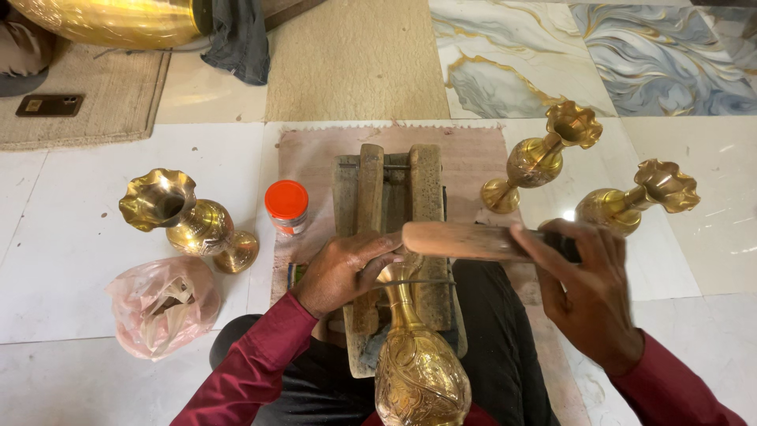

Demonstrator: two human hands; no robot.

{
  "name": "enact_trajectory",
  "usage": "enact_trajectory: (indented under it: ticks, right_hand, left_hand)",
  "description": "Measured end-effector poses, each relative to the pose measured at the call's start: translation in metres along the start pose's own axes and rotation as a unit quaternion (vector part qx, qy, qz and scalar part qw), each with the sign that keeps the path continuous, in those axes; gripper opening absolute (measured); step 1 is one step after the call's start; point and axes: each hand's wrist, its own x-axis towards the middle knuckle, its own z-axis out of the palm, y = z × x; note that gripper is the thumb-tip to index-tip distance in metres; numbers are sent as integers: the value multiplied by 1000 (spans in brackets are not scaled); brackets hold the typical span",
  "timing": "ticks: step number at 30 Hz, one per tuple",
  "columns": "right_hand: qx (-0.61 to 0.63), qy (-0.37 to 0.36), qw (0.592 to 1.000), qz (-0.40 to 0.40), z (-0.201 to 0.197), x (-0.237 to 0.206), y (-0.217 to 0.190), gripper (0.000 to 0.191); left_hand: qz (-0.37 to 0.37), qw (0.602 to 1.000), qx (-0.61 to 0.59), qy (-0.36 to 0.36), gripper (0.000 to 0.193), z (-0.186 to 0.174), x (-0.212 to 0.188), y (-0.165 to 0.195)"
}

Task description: The person sits on the floor and repeatedly strikes the flared rim of an engraved brass vase with a wooden mallet, shaping the metal against a sandbag anvil. They rotate the vase between strikes and occasionally reposition it on the anvil while other finished brass vases sit nearby.

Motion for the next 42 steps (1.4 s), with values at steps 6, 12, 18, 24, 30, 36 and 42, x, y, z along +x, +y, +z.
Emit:
enact_trajectory:
  ticks: [6, 12, 18, 24, 30, 36, 42]
  right_hand:
    - [19, 7, 1000, 23, -1, -1, -2, 58]
    - [128, 37, 986, 102, 4, -2, -9, 58]
    - [140, 33, 985, 95, 4, -3, -10, 60]
    - [161, 70, 978, 110, 9, -9, -11, 61]
    - [-9, 29, 1000, 4, 10, -10, -4, 55]
    - [128, 87, 985, 80, 9, -10, -15, 55]
    - [53, 4, 996, 65, 8, -16, -13, 65]
  left_hand:
    - [-2, 1000, -11, -14, 39, -3, 4, 0]
    - [-4, 1000, -10, -29, 41, -6, 7, 2]
    - [18, 999, -24, -29, 44, -8, 9, 0]
    - [10, 998, -54, -36, 48, -7, 7, -5]
    - [-14, 999, -10, -45, 48, -5, 3, -7]
    - [10, 999, -15, -43, 50, -4, 2, -10]
    - [4, 997, -77, -17, 49, -4, 3, -8]
